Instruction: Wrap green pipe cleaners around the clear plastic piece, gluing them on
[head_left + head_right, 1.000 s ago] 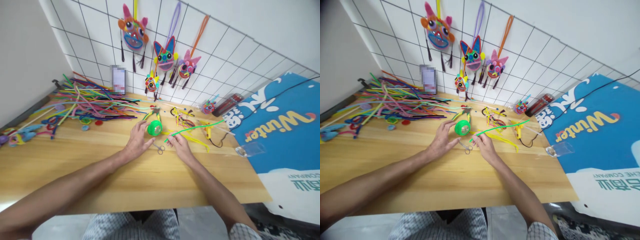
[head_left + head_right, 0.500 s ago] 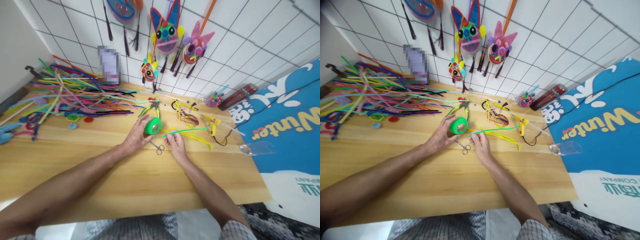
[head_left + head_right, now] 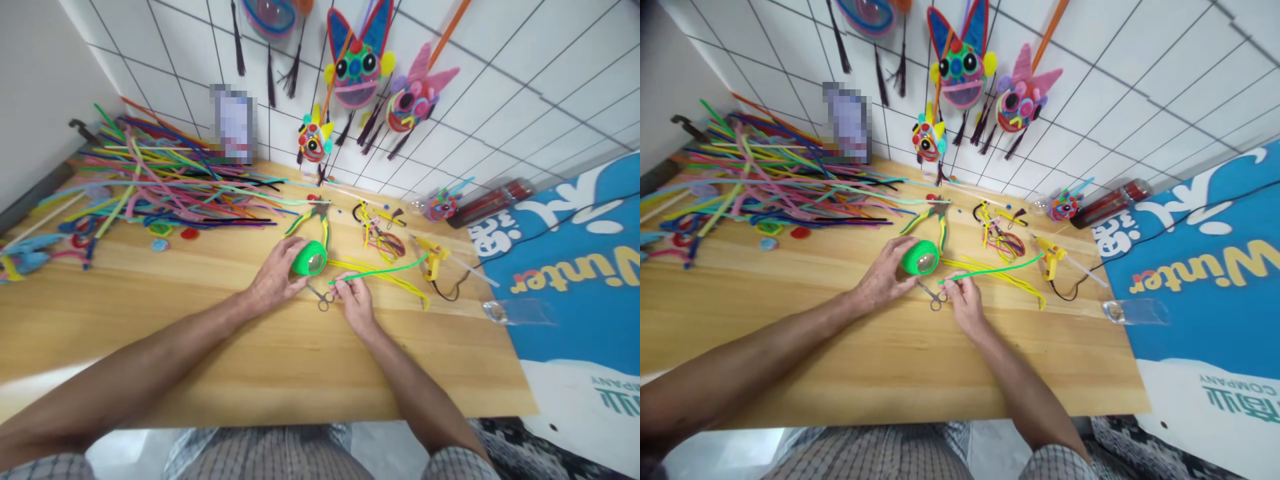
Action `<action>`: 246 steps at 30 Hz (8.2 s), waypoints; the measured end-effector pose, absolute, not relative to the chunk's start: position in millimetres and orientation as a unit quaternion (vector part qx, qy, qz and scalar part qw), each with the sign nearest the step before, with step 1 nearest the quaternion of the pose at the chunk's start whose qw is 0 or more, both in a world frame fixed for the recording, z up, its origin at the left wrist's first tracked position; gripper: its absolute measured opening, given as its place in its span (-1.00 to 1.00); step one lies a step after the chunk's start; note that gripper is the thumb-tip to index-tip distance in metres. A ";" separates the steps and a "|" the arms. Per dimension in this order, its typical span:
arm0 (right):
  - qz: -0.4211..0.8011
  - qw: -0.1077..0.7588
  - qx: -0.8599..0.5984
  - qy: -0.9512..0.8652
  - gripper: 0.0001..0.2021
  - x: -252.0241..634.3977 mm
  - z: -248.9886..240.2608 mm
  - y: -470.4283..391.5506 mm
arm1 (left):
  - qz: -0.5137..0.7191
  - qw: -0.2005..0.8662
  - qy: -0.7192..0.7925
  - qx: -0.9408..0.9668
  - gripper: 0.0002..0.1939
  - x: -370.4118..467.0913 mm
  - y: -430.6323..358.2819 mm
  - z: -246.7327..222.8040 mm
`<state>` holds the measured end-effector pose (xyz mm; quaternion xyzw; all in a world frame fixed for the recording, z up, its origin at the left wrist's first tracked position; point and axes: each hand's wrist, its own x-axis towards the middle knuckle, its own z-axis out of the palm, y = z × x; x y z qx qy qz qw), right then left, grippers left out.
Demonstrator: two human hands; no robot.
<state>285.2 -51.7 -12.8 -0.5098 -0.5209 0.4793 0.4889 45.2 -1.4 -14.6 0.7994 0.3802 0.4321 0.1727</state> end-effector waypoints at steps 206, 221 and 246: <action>0.097 0.365 -0.697 -0.609 -0.65 301.6 19.3 -30.3 | 0.418 0.227 0.308 0.824 -0.31 55.9 12.7 -11.8; 0.112 0.367 -0.708 -0.593 -0.63 298.4 21.9 -31.5 | 0.419 0.230 0.310 0.822 -0.32 55.3 12.1 -10.8; 0.135 0.393 -0.679 -0.606 -0.66 300.6 18.9 -32.6 | 0.418 0.228 0.302 0.826 -0.31 55.2 12.8 -12.6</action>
